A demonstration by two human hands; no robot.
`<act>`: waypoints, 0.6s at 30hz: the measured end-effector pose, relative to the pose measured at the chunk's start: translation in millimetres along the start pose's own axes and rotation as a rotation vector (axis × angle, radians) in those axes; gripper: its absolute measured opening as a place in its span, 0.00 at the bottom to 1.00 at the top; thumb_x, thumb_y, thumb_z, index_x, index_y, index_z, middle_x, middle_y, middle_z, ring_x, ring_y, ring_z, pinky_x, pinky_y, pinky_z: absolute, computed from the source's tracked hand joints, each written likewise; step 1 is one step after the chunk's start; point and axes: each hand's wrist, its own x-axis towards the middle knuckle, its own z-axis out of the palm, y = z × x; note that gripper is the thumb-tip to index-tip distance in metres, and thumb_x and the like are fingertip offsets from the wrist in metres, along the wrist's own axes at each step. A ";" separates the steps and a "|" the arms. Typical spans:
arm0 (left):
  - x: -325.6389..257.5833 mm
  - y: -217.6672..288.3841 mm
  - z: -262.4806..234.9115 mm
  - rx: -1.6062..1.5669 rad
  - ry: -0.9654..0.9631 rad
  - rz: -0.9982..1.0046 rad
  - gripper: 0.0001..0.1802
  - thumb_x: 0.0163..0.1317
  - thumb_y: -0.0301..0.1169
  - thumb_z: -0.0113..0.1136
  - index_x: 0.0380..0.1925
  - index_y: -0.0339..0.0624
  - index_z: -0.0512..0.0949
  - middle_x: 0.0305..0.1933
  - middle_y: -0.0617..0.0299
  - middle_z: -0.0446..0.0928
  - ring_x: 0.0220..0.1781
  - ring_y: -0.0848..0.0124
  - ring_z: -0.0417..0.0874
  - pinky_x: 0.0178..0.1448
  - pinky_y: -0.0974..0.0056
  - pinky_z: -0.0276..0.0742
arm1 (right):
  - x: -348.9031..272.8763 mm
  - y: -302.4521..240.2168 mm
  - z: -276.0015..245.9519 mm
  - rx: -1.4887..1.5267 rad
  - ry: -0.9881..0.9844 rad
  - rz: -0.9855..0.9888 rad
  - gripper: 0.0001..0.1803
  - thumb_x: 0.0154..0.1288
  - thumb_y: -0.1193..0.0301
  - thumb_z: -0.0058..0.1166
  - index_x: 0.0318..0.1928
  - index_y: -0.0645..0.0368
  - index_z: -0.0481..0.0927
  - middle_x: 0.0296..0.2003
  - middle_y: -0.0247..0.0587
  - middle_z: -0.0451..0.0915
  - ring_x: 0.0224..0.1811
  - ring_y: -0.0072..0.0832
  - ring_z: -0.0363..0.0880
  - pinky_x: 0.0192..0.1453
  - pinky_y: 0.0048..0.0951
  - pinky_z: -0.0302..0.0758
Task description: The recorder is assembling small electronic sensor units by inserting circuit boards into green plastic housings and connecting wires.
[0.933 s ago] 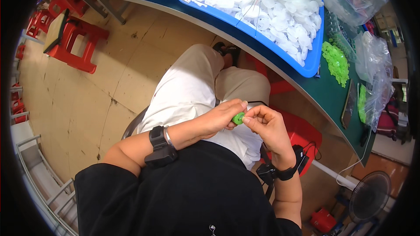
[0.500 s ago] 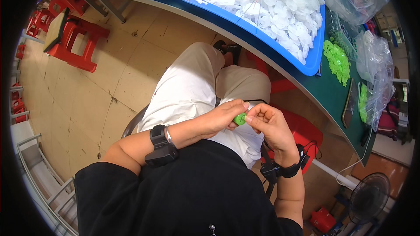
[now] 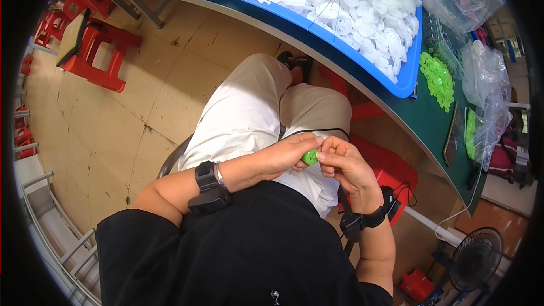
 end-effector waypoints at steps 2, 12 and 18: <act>0.0 -2.0 0.6 0.027 0.034 -0.004 0.13 0.73 0.43 0.43 0.34 0.48 0.69 0.24 0.72 0.62 0.21 0.82 0.55 0.24 0.74 0.50 | 1.0 3.5 -0.7 0.038 -0.005 0.016 0.09 0.61 0.75 0.60 0.34 0.56 0.71 0.23 0.27 0.70 0.22 0.15 0.66 0.26 0.17 0.60; 5.3 -7.5 -2.6 0.043 0.121 0.034 0.13 0.72 0.43 0.44 0.32 0.49 0.68 0.23 0.72 0.63 0.21 0.82 0.57 0.23 0.74 0.50 | -3.1 14.8 11.3 -0.078 0.127 -0.172 0.07 0.63 0.74 0.60 0.37 0.59 0.74 0.29 0.28 0.74 0.26 0.14 0.67 0.31 0.15 0.64; 3.4 -2.9 0.5 -0.035 0.128 -0.038 0.14 0.72 0.43 0.44 0.31 0.47 0.68 0.21 0.71 0.62 0.18 0.81 0.54 0.22 0.73 0.49 | -4.5 13.2 11.9 -0.170 0.134 -0.233 0.06 0.64 0.73 0.59 0.38 0.60 0.76 0.31 0.29 0.76 0.28 0.12 0.68 0.32 0.15 0.65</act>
